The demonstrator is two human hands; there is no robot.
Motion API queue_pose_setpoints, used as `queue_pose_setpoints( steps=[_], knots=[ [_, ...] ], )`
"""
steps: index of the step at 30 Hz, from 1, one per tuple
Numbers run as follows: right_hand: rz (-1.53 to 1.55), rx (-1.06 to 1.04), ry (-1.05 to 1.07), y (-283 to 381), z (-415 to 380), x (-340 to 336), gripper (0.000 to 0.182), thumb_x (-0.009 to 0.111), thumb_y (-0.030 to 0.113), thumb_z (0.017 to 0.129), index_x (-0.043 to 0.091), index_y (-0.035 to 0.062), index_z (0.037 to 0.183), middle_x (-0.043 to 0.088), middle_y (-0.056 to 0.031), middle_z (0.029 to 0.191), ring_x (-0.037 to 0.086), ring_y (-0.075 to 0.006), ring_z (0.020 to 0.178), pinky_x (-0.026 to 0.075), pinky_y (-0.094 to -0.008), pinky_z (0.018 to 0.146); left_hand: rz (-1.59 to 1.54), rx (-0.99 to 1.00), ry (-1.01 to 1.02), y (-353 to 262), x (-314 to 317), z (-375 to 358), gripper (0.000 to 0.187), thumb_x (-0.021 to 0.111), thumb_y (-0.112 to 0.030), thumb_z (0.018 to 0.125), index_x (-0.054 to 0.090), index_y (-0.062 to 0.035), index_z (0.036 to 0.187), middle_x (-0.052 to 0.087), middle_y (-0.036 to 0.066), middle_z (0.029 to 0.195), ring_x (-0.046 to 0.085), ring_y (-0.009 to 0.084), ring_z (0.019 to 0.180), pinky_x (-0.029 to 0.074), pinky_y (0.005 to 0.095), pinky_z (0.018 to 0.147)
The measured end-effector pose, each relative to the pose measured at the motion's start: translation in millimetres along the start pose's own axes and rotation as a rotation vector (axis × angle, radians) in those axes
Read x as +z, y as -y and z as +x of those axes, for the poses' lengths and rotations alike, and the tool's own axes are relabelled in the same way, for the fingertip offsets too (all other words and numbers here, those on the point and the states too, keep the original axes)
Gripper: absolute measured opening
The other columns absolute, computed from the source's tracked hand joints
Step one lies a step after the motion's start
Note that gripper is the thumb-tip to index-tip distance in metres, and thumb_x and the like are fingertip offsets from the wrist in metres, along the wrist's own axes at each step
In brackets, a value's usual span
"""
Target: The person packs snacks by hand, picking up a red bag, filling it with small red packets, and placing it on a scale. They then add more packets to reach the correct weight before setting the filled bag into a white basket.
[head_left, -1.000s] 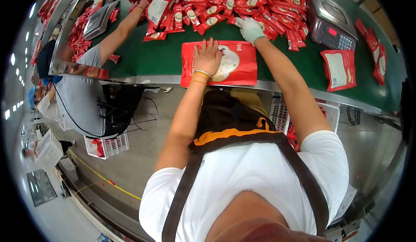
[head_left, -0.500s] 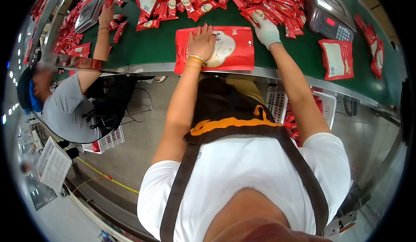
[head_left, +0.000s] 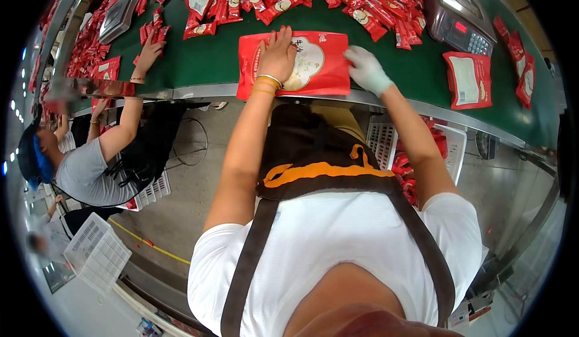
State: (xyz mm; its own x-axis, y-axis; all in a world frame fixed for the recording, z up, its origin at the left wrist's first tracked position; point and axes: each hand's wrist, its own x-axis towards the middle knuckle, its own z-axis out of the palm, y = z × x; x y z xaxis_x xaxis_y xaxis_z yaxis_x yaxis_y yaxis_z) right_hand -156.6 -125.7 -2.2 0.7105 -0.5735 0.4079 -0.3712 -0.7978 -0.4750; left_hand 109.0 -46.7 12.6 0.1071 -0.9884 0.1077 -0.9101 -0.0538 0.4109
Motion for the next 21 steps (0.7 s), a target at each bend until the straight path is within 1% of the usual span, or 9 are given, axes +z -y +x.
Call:
queue_pose_setpoints(
  steps=[2, 5, 10, 14, 15, 16, 17, 19, 21],
  knots=[
    [-0.224, 0.03, 0.222, -23, 27, 42, 0.032, 0.063, 0.014, 0.082, 0.064, 0.0064, 0.114, 0.063, -0.02, 0.109, 0.059, -0.0383, 0.1, 0.05, -0.0407, 0.087, 0.027, 0.025, -0.009, -1, 2, -2, 0.059, 0.035, -0.033, 0.098, 0.027, -0.0072, 0.151, 0.027, 0.014, 0.156, 0.025, 0.0381, 0.143, 0.015, 0.0547, 0.117],
    [-0.083, 0.067, 0.31, -9, 57, 66, 0.031, 0.062, 0.014, 0.083, 0.065, 0.0065, 0.112, 0.063, -0.0197, 0.109, 0.06, -0.0378, 0.1, 0.05, -0.0402, 0.088, 0.003, 0.073, -0.033, -1, -1, -1, 0.058, 0.036, -0.033, 0.098, 0.028, -0.0085, 0.151, 0.027, 0.013, 0.157, 0.025, 0.0379, 0.144, 0.015, 0.0557, 0.116],
    [0.15, 0.096, 0.29, 10, 54, 66, 0.029, 0.061, 0.014, 0.083, 0.066, 0.0066, 0.11, 0.064, -0.0193, 0.109, 0.06, -0.037, 0.1, 0.05, -0.0393, 0.089, 0.344, 0.152, -0.133, -14, -4, -1, 0.057, 0.038, -0.033, 0.097, 0.03, -0.0124, 0.15, 0.029, 0.009, 0.157, 0.021, 0.0345, 0.145, 0.015, 0.058, 0.116],
    [0.352, 0.141, 0.126, 26, 32, 31, 0.027, 0.06, 0.014, 0.083, 0.067, 0.0067, 0.108, 0.064, -0.0189, 0.11, 0.061, -0.0363, 0.101, 0.05, -0.0387, 0.089, 0.169, 0.126, -0.036, -9, -6, -6, 0.057, 0.039, -0.034, 0.097, 0.032, -0.0123, 0.15, 0.029, 0.007, 0.157, 0.021, 0.032, 0.146, 0.015, 0.0567, 0.116],
    [0.336, 0.223, 0.026, 23, 28, 11, 0.027, 0.06, 0.014, 0.083, 0.068, 0.0068, 0.108, 0.065, -0.0188, 0.11, 0.061, -0.0362, 0.101, 0.05, -0.0385, 0.09, 0.185, 0.119, -0.009, -10, -5, -5, 0.057, 0.039, -0.034, 0.097, 0.033, -0.012, 0.149, 0.03, 0.007, 0.157, 0.021, 0.0314, 0.146, 0.015, 0.0561, 0.117],
    [0.37, 0.496, 0.011, 7, 26, -1, 0.023, 0.058, 0.017, 0.085, 0.07, 0.006, 0.101, 0.067, -0.0172, 0.107, 0.062, -0.0339, 0.102, 0.05, -0.0374, 0.091, 0.2, 0.112, 0.015, -10, -6, -3, 0.057, 0.039, -0.034, 0.097, 0.034, -0.0117, 0.149, 0.03, 0.007, 0.156, 0.022, 0.0308, 0.146, 0.016, 0.0555, 0.117],
    [0.255, 0.392, -0.227, -17, 23, -15, 0.02, 0.06, 0.019, 0.086, 0.071, 0.0073, 0.097, 0.069, -0.0154, 0.098, 0.063, -0.0328, 0.098, 0.05, -0.0381, 0.09, 0.194, 0.104, 0.008, -10, -7, 0, 0.057, 0.039, -0.034, 0.097, 0.034, -0.0117, 0.149, 0.03, 0.007, 0.156, 0.022, 0.0308, 0.146, 0.016, 0.0555, 0.117],
    [-0.266, 0.314, -0.35, -48, 40, -38, 0.041, 0.066, 0.021, 0.084, 0.059, 0.0139, 0.123, 0.064, -0.0127, 0.113, 0.057, -0.0333, 0.11, 0.048, -0.0426, 0.092, 0.167, 0.108, 0.043, -8, -6, -1, 0.056, 0.038, -0.032, 0.097, 0.033, -0.0113, 0.149, 0.03, 0.008, 0.156, 0.022, 0.033, 0.146, 0.015, 0.0541, 0.117],
    [-0.427, 0.356, -0.07, -70, 48, -35, 0.052, 0.068, 0.023, 0.083, 0.052, 0.0158, 0.131, 0.061, -0.0121, 0.116, 0.054, -0.0355, 0.114, 0.047, -0.045, 0.093, 0.159, 0.115, 0.057, -8, -3, 6, 0.057, 0.038, -0.032, 0.097, 0.032, -0.0113, 0.15, 0.029, 0.008, 0.157, 0.021, 0.033, 0.146, 0.014, 0.0537, 0.117]
  ],
)
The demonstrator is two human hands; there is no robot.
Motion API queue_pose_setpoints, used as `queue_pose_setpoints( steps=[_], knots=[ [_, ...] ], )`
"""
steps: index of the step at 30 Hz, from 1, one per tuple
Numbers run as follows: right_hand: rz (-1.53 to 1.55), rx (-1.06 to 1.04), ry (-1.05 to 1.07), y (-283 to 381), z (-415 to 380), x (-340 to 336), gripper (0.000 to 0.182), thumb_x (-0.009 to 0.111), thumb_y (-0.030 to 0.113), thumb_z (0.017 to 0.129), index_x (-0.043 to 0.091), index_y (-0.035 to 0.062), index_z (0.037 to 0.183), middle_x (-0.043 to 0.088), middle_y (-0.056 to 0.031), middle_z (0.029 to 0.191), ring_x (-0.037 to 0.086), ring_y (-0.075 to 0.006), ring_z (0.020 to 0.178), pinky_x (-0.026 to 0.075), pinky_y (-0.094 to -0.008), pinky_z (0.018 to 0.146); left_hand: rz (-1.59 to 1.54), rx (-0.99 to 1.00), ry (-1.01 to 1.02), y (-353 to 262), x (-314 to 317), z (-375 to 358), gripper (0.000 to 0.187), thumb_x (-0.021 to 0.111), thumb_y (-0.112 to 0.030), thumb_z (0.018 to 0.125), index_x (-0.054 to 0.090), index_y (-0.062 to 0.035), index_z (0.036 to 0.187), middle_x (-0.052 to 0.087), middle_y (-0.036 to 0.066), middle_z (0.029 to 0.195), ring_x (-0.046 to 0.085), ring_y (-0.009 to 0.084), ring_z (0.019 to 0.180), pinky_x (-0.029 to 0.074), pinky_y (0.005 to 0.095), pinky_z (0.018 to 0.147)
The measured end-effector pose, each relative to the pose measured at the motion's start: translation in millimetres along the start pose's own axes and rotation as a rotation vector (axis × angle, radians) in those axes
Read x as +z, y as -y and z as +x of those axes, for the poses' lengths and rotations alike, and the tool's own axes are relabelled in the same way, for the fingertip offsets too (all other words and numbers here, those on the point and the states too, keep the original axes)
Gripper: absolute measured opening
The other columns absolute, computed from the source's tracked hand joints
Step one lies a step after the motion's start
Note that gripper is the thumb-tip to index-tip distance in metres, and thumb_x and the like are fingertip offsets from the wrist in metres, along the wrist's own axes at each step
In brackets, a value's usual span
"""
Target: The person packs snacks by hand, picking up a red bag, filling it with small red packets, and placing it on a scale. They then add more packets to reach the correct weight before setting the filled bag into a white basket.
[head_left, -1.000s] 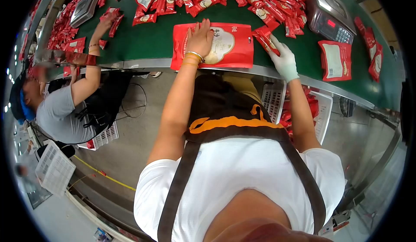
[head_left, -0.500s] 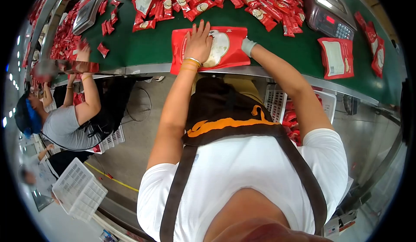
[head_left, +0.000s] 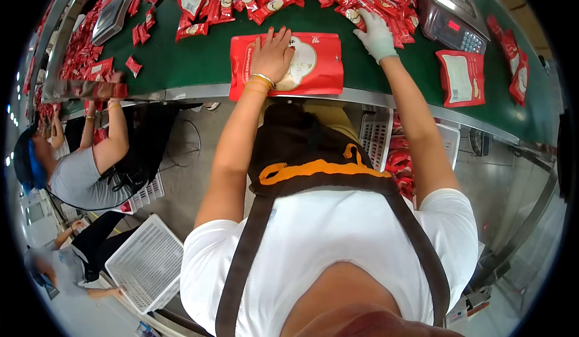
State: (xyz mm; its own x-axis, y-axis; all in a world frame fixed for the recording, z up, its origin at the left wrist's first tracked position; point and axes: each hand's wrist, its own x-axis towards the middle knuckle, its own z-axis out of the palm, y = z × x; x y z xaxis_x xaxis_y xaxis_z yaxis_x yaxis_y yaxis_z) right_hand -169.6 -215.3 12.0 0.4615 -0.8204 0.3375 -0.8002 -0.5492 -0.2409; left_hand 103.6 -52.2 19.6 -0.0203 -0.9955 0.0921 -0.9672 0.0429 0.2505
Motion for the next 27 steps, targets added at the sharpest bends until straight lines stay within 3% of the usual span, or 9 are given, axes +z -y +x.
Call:
queue_pose_setpoints(
  steps=[3, 5, 7, 11, 13, 15, 17, 20, 27],
  knots=[
    [-0.067, -0.067, 0.023, -10, 9, 17, 0.052, 0.068, 0.025, 0.084, 0.051, 0.0182, 0.133, 0.064, -0.014, 0.11, 0.058, -0.0372, 0.108, 0.049, -0.0464, 0.089, 0.1, 0.084, -0.076, -10, 2, 1, 0.051, 0.044, -0.03, 0.094, 0.043, -0.0082, 0.14, 0.042, 0.01, 0.148, 0.034, 0.0337, 0.138, 0.03, 0.055, 0.108],
    [0.193, 0.138, 0.183, 22, -4, -25, 0.05, 0.064, 0.025, 0.085, 0.053, 0.0131, 0.132, 0.066, -0.0194, 0.109, 0.062, -0.0397, 0.099, 0.051, -0.0503, 0.081, 0.189, 0.059, -0.155, 0, -3, -5, 0.045, 0.051, -0.027, 0.089, 0.052, -0.0056, 0.129, 0.051, 0.013, 0.137, 0.045, 0.0344, 0.127, 0.039, 0.0546, 0.094],
    [0.327, -0.05, 0.141, -6, -47, -33, 0.034, 0.059, 0.019, 0.086, 0.061, 0.0094, 0.119, 0.068, -0.0183, 0.097, 0.066, -0.0338, 0.093, 0.05, -0.0428, 0.086, 0.003, 0.02, -0.164, -11, -12, -8, 0.04, 0.049, -0.025, 0.089, 0.056, -0.0042, 0.123, 0.053, 0.013, 0.133, 0.044, 0.0348, 0.128, 0.037, 0.0548, 0.097],
    [0.804, 0.276, 0.592, 31, -80, -68, 0.03, 0.062, 0.011, 0.086, 0.061, -0.0015, 0.113, 0.068, -0.0087, 0.092, 0.062, -0.0145, 0.08, 0.05, -0.029, 0.077, -0.041, -0.031, -0.039, -3, -5, -11, 0.054, 0.035, -0.035, 0.098, 0.037, -0.0119, 0.148, 0.033, 0.007, 0.155, 0.023, 0.0312, 0.145, 0.016, 0.0536, 0.117],
    [0.952, 0.302, 0.569, 57, -73, -56, 0.032, 0.06, 0.011, 0.088, 0.059, -0.0034, 0.116, 0.065, -0.0048, 0.088, 0.058, -0.009, 0.078, 0.048, -0.0238, 0.073, -0.068, -0.042, -0.047, -5, -4, -11, 0.054, 0.036, -0.036, 0.098, 0.038, -0.0128, 0.147, 0.034, 0.006, 0.155, 0.023, 0.0302, 0.146, 0.016, 0.0539, 0.117],
    [1.023, 0.38, 0.741, 54, -65, -31, 0.038, 0.06, 0.011, 0.09, 0.055, -0.001, 0.125, 0.067, -0.0075, 0.099, 0.061, -0.0126, 0.089, 0.049, -0.027, 0.08, -0.084, -0.036, -0.047, -9, 2, -11, 0.054, 0.035, -0.037, 0.099, 0.038, -0.0136, 0.147, 0.033, 0.006, 0.155, 0.023, 0.0297, 0.146, 0.015, 0.0539, 0.117],
    [1.212, 0.122, 0.454, 87, -62, 24, 0.04, 0.063, 0.013, 0.089, 0.055, -0.0008, 0.126, 0.065, -0.0099, 0.113, 0.061, -0.0183, 0.101, 0.049, -0.0317, 0.088, -0.087, -0.074, -0.078, -3, 0, -13, 0.054, 0.035, -0.038, 0.099, 0.038, -0.0144, 0.147, 0.033, 0.005, 0.155, 0.022, 0.0293, 0.146, 0.015, 0.0538, 0.118],
    [1.033, -0.122, 0.639, 108, -47, 14, 0.057, 0.077, 0.011, 0.078, 0.053, -0.0031, 0.127, 0.062, -0.0108, 0.121, 0.06, -0.0194, 0.108, 0.048, -0.0347, 0.095, -0.068, -0.059, -0.089, -3, 3, -15, 0.055, 0.035, -0.042, 0.099, 0.037, -0.0168, 0.148, 0.033, 0.005, 0.155, 0.022, 0.0283, 0.146, 0.015, 0.0535, 0.118],
    [0.924, -0.242, 0.666, 135, -38, 13, 0.053, 0.072, 0.014, 0.082, 0.052, -0.0027, 0.128, 0.064, -0.0111, 0.119, 0.058, -0.0172, 0.111, 0.047, -0.0328, 0.096, -0.039, -0.03, -0.13, -12, 3, -16, 0.058, 0.035, -0.048, 0.098, 0.04, -0.0167, 0.146, 0.037, 0.008, 0.153, 0.027, 0.029, 0.144, 0.014, 0.0544, 0.118]
  ],
)
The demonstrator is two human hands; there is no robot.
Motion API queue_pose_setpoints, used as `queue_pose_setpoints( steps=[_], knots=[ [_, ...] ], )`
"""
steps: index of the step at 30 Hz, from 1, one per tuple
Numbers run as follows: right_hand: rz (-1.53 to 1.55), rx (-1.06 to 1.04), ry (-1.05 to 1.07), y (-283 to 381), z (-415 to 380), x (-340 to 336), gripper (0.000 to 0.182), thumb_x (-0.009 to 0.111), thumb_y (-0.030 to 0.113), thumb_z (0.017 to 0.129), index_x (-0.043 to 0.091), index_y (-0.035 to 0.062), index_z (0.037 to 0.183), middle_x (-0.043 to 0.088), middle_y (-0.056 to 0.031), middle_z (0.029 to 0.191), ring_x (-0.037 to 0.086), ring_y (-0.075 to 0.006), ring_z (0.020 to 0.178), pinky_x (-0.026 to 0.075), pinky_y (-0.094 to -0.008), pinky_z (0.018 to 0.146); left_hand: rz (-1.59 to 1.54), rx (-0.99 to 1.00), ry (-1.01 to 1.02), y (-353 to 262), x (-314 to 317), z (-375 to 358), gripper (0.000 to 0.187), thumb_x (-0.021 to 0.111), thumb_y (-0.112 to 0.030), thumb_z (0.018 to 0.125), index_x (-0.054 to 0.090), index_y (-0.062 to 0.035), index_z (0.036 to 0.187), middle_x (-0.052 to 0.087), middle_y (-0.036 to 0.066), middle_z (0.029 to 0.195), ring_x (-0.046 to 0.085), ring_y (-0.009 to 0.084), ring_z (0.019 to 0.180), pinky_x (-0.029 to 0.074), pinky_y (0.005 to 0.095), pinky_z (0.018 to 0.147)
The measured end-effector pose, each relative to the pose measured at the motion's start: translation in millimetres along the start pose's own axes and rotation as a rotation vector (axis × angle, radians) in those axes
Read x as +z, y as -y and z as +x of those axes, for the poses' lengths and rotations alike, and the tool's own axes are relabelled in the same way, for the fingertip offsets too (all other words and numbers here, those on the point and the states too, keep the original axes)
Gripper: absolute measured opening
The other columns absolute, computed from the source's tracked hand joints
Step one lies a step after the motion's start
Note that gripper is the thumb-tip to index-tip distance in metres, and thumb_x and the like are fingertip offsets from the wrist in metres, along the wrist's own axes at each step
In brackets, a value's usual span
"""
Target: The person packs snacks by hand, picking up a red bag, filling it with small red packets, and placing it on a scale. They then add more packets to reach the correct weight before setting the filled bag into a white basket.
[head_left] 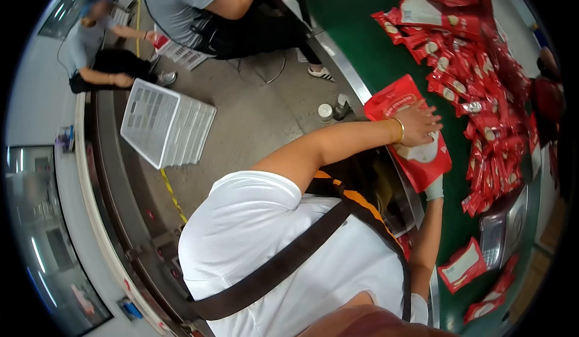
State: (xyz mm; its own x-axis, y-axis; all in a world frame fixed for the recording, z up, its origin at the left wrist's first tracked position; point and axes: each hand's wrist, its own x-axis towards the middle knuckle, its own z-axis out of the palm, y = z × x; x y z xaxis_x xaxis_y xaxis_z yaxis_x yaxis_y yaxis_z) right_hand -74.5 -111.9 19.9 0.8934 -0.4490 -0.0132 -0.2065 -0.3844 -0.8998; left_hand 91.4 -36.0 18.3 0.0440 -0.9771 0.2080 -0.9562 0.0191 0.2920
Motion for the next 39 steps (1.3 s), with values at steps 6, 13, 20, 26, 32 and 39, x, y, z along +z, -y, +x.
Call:
queue_pose_setpoints(
  steps=[6, 13, 20, 26, 32, 39],
  knots=[
    [-0.071, -0.058, -0.093, -52, 37, 29, 0.049, 0.069, 0.016, 0.085, 0.053, -0.0006, 0.129, 0.063, -0.0117, 0.12, 0.058, -0.0191, 0.112, 0.045, -0.033, 0.097, -0.121, -0.012, 0.001, -10, -11, 6, 0.053, 0.051, -0.039, 0.088, 0.054, -0.0146, 0.134, 0.051, 0.01, 0.14, 0.043, 0.0285, 0.133, 0.028, 0.0471, 0.112],
    [-0.133, -0.005, -0.102, -51, 25, 27, 0.046, 0.065, 0.017, 0.088, 0.053, 0.0019, 0.129, 0.062, -0.0125, 0.123, 0.058, -0.0212, 0.113, 0.044, -0.0333, 0.099, 0.102, -0.034, 0.327, 2, -20, 47, 0.045, 0.047, -0.035, 0.094, 0.054, -0.0181, 0.135, 0.056, 0.009, 0.135, 0.053, 0.0304, 0.123, 0.038, 0.048, 0.104],
    [-0.084, 0.227, -0.569, -42, -52, -30, 0.048, 0.064, 0.025, 0.09, 0.053, 0.0012, 0.13, 0.061, -0.0143, 0.126, 0.057, -0.0236, 0.117, 0.045, -0.0341, 0.098, -0.163, 0.109, 0.305, 8, 4, 93, 0.027, 0.06, -0.03, 0.086, 0.066, -0.0072, 0.1, 0.066, 0.017, 0.102, 0.062, 0.0384, 0.096, 0.05, 0.046, 0.081],
    [0.769, 0.233, -0.23, 17, -92, -48, 0.061, 0.078, 0.019, 0.079, 0.052, 0.0018, 0.131, 0.061, -0.0071, 0.123, 0.057, -0.0165, 0.11, 0.045, -0.033, 0.098, -0.326, 0.134, 0.004, -87, -30, 75, 0.019, 0.056, -0.024, 0.089, 0.063, -0.0086, 0.098, 0.064, 0.015, 0.097, 0.062, 0.0369, 0.093, 0.049, 0.0478, 0.078],
    [0.395, -0.113, -0.649, 20, -106, -94, 0.051, 0.071, 0.009, 0.084, 0.053, 0.0032, 0.131, 0.061, -0.0057, 0.125, 0.057, -0.0161, 0.114, 0.046, -0.0333, 0.098, -0.423, 0.316, -0.549, -132, -73, 52, 0.031, 0.063, -0.013, 0.082, 0.061, -0.0092, 0.113, 0.058, 0.012, 0.116, 0.054, 0.0332, 0.111, 0.039, 0.0453, 0.1],
    [0.936, 0.107, -1.443, -49, -172, -287, 0.043, 0.071, 0.018, 0.084, 0.058, 0.0036, 0.123, 0.067, -0.0121, 0.107, 0.066, -0.0302, 0.093, 0.055, -0.0431, 0.079, -0.196, 0.018, -0.166, -67, 43, -25, 0.051, 0.057, -0.027, 0.091, 0.045, -0.0047, 0.135, 0.036, 0.017, 0.147, 0.029, 0.0344, 0.14, 0.019, 0.0557, 0.115]
  ],
)
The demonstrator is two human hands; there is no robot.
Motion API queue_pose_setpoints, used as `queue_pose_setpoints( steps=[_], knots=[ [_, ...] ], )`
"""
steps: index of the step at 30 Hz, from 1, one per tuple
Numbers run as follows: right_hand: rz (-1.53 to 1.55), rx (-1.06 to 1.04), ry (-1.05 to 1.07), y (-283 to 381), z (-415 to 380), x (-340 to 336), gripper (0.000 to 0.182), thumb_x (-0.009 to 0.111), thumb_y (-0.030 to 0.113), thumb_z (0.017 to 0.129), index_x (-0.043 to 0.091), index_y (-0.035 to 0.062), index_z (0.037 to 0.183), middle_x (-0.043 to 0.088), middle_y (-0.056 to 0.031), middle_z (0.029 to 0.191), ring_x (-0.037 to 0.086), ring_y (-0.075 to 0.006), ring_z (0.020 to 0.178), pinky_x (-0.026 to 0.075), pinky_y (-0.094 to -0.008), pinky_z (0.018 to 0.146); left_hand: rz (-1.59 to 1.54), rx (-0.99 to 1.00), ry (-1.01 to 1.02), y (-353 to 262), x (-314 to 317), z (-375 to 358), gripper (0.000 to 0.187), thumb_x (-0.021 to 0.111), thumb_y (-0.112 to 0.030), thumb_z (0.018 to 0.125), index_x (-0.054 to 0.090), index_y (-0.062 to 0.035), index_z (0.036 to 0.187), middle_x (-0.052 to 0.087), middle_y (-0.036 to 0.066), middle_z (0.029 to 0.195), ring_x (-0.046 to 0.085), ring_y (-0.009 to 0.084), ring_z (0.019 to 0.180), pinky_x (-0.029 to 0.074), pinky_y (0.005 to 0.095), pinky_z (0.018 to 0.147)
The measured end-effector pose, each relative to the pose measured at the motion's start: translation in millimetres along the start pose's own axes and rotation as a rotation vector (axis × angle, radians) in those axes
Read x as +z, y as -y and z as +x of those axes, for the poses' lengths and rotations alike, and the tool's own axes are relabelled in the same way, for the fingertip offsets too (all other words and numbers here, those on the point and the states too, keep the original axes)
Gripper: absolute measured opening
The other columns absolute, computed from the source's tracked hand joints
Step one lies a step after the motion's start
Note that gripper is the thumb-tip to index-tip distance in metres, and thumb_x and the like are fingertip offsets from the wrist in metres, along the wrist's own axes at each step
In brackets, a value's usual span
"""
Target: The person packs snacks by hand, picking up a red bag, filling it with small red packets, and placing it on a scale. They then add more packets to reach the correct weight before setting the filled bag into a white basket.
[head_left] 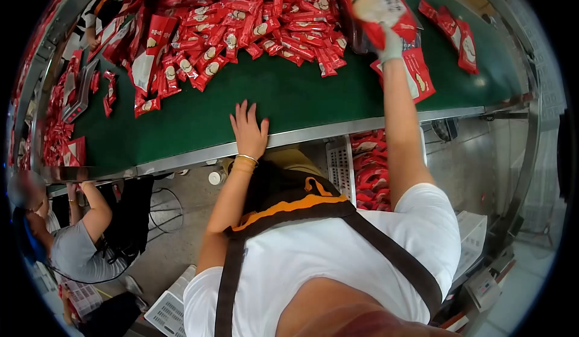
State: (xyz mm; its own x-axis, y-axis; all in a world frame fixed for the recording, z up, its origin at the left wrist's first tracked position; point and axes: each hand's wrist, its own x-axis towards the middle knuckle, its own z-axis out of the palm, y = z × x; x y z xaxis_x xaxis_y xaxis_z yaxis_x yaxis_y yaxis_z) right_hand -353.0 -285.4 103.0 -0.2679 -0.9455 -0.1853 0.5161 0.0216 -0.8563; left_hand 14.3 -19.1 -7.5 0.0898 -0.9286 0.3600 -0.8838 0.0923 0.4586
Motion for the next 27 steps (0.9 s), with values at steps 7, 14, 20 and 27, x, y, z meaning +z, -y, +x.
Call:
queue_pose_setpoints(
  steps=[7, 14, 20, 27],
  knots=[
    [0.335, 0.021, -0.052, 9, 83, -42, 0.051, 0.054, 0.05, 0.093, 0.057, 0.0054, 0.118, 0.069, -0.0097, 0.09, 0.067, -0.0294, 0.08, 0.053, -0.041, 0.071, 0.026, -0.034, 0.051, -2, 3, -2, 0.052, 0.057, -0.03, 0.091, 0.049, -0.0023, 0.134, 0.038, 0.015, 0.149, 0.033, 0.0348, 0.139, 0.022, 0.052, 0.115],
    [-0.308, -0.03, -0.131, -67, -51, -71, 0.047, 0.048, 0.051, 0.096, 0.059, 0.0056, 0.097, 0.057, -0.0037, 0.07, 0.046, -0.0104, 0.052, 0.037, -0.0209, 0.046, 0.08, -0.011, 0.04, -2, 5, -3, 0.05, 0.058, -0.034, 0.09, 0.053, -0.002, 0.128, 0.044, 0.016, 0.143, 0.036, 0.0349, 0.136, 0.023, 0.0529, 0.114],
    [-1.023, -0.484, -0.045, -140, -123, -80, 0.018, 0.063, 0.019, 0.09, 0.067, 0.0023, 0.097, 0.068, -0.0088, 0.078, 0.064, -0.0167, 0.072, 0.051, -0.0317, 0.07, 0.065, -0.002, 0.011, -1, 8, -4, 0.046, 0.056, -0.034, 0.091, 0.056, -0.0027, 0.125, 0.048, 0.014, 0.139, 0.037, 0.0336, 0.136, 0.024, 0.0533, 0.114],
    [-1.361, -0.471, -0.14, -131, -129, -51, 0.023, 0.062, 0.024, 0.091, 0.067, 0.002, 0.096, 0.07, -0.0111, 0.085, 0.066, -0.0228, 0.074, 0.052, -0.034, 0.073, 0.075, 0.01, 0.032, -1, 6, -3, 0.045, 0.057, -0.033, 0.091, 0.056, -0.0031, 0.124, 0.048, 0.014, 0.139, 0.037, 0.0333, 0.137, 0.024, 0.0538, 0.114]
  ],
)
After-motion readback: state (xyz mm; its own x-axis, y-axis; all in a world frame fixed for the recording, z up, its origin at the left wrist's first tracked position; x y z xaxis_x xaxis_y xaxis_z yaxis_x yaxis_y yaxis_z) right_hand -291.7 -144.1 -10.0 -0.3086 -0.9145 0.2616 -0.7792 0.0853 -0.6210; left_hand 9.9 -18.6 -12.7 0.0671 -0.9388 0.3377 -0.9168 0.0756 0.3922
